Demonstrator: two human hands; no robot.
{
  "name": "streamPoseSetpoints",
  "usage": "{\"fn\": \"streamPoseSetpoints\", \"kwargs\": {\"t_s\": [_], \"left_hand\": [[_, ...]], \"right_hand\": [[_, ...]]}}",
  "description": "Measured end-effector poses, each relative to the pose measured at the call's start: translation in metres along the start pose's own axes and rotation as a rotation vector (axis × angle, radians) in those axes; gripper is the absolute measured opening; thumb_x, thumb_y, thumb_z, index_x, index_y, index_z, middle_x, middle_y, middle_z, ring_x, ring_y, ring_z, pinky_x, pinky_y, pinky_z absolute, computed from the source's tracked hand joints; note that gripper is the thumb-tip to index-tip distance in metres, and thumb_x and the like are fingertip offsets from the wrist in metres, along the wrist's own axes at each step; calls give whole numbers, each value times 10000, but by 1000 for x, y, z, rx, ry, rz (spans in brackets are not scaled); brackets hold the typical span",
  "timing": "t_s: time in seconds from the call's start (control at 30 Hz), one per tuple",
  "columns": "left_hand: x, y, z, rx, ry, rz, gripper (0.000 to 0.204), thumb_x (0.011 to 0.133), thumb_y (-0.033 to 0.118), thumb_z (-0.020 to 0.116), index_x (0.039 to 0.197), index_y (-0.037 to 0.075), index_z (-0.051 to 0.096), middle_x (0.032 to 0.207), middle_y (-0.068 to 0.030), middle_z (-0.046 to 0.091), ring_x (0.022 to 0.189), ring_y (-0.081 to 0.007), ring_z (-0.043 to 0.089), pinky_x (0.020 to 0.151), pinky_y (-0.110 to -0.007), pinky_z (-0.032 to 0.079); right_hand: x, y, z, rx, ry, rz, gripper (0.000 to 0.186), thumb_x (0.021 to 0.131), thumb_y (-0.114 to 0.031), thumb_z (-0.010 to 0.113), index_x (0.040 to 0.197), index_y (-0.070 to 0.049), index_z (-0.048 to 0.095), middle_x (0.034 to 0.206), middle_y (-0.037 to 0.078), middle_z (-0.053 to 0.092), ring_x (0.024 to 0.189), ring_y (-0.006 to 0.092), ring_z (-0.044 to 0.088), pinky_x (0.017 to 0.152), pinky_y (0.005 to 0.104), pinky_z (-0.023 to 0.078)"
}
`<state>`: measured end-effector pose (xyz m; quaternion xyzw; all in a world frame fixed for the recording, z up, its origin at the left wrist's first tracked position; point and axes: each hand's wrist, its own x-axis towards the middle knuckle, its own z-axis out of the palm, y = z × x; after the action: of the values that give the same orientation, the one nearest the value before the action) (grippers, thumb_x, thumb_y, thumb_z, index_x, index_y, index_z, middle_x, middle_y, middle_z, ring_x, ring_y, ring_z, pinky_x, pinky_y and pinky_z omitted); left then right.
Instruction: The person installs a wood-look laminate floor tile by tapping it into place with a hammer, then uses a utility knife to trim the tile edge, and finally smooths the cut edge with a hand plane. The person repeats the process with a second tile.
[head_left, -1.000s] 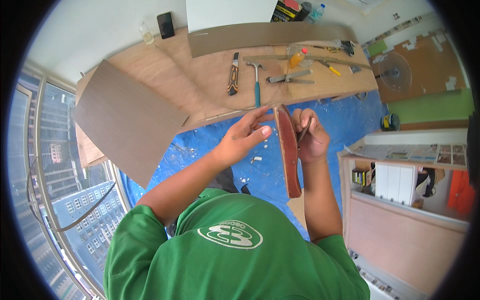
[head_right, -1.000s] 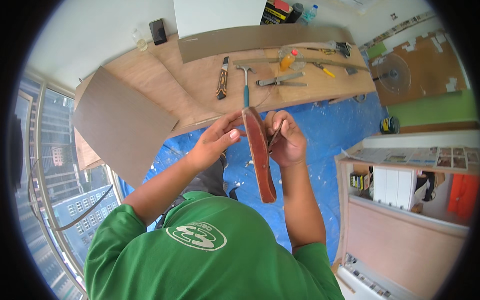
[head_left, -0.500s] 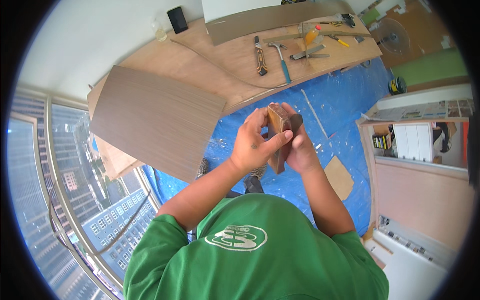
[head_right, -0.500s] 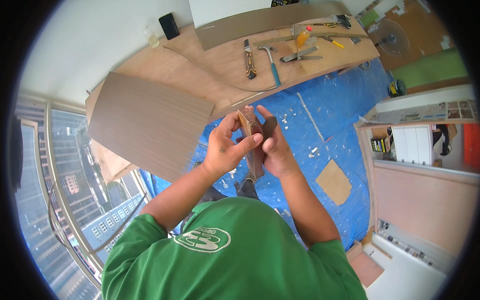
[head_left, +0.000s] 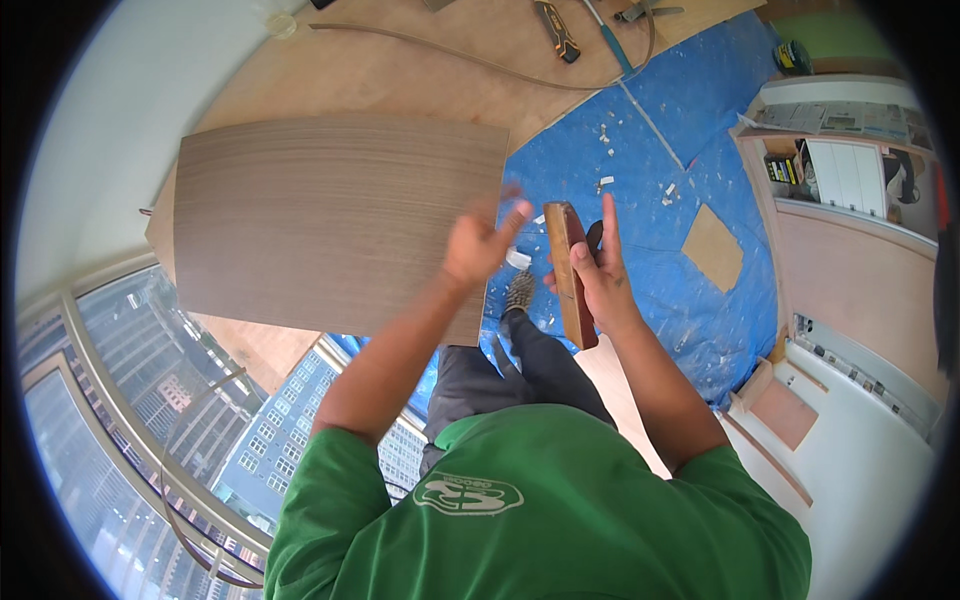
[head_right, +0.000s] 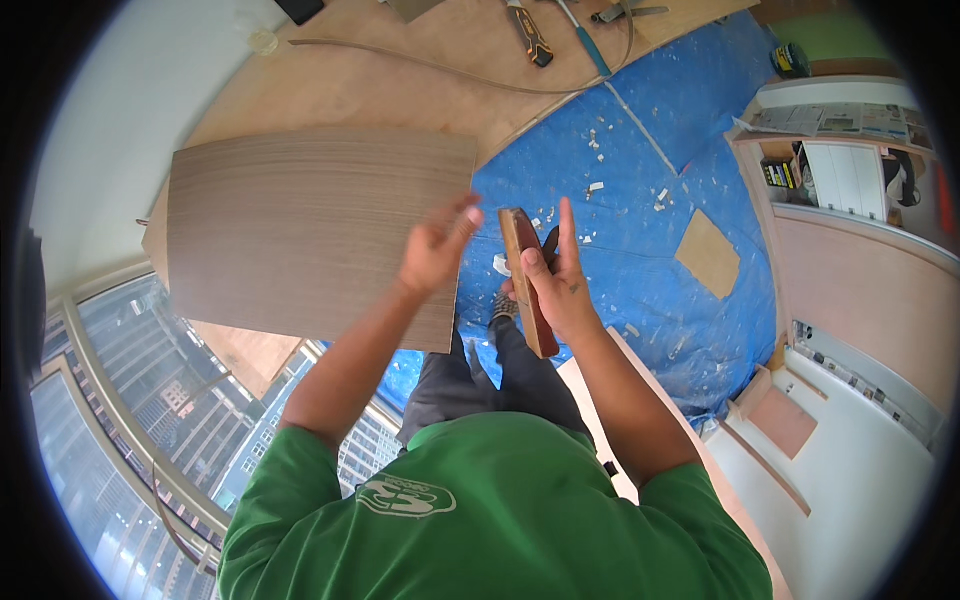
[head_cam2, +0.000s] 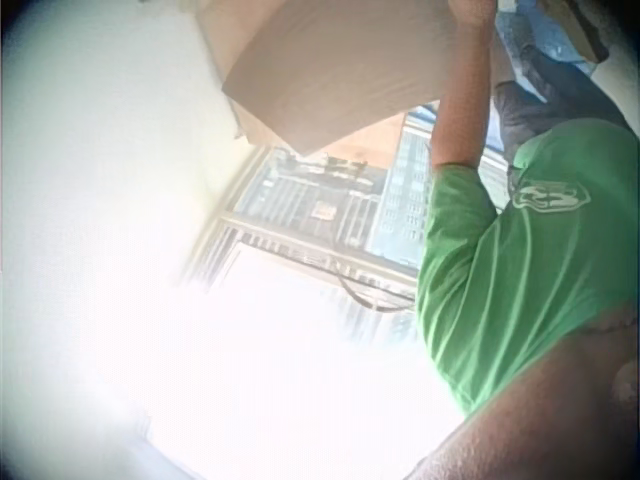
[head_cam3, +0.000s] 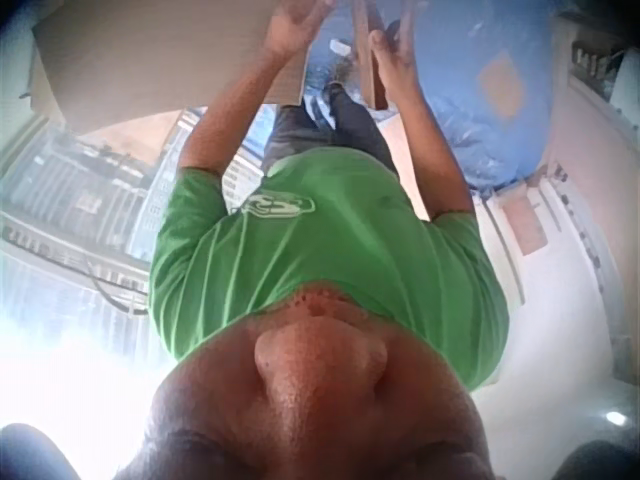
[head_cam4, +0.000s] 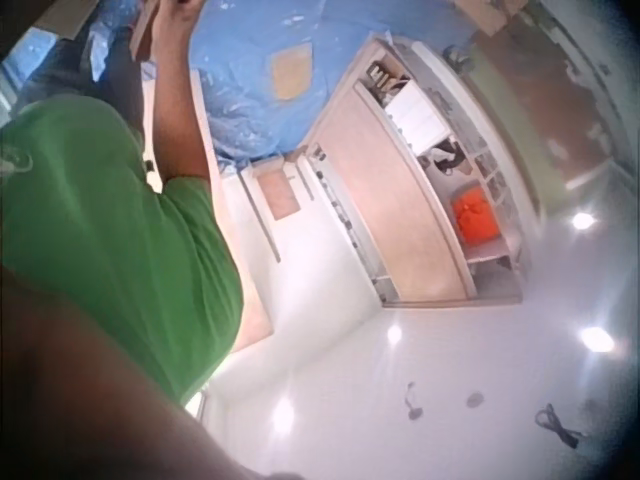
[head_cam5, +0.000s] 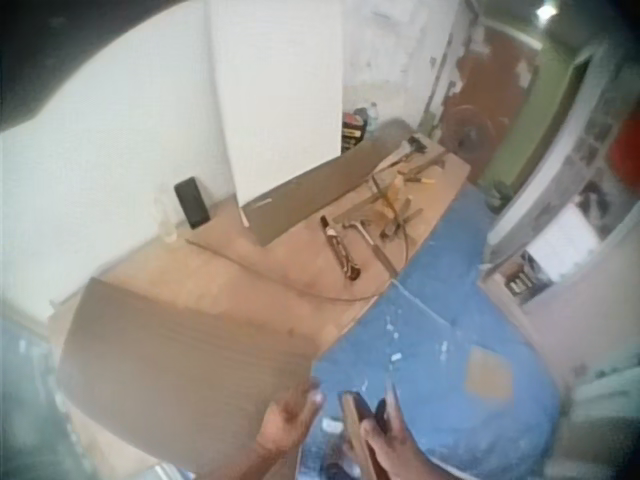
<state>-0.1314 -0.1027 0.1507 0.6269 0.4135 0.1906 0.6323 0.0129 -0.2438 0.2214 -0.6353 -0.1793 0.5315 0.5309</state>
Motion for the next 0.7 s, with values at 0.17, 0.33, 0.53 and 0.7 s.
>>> {"fn": "streamPoseSetpoints", "kwargs": {"t_s": [0.17,0.33,0.53,0.7], "left_hand": [[119,-58,-48,704,324,464,298,976,287,667,1210,112,725,1156,-111,709,1089,-328,619,998,-428,472],[191,-86,-44,804,368,747,226,920,215,692,1095,88,756,1072,-97,705,1035,-349,606,942,-467,476],[191,-92,-41,811,212,564,169,878,247,713,844,104,797,997,-34,705,1037,-278,599,934,-427,443],[187,-89,-35,777,192,575,140,841,227,723,807,101,774,936,-40,681,985,-290,591,890,-428,445]], "right_hand": [[50,49,-15,72,20,83,799,1017,-524,597,1630,-178,220,1124,140,631,882,229,689,740,369,593],[89,121,-10,525,207,383,706,1005,-603,564,1487,-105,432,1041,124,636,932,257,684,791,412,591],[97,158,24,862,82,352,694,955,-705,548,1271,-87,560,1031,116,661,958,264,667,844,448,566],[87,152,32,916,189,383,634,976,-693,525,1202,-106,599,1005,90,676,967,245,655,864,426,544]]}}
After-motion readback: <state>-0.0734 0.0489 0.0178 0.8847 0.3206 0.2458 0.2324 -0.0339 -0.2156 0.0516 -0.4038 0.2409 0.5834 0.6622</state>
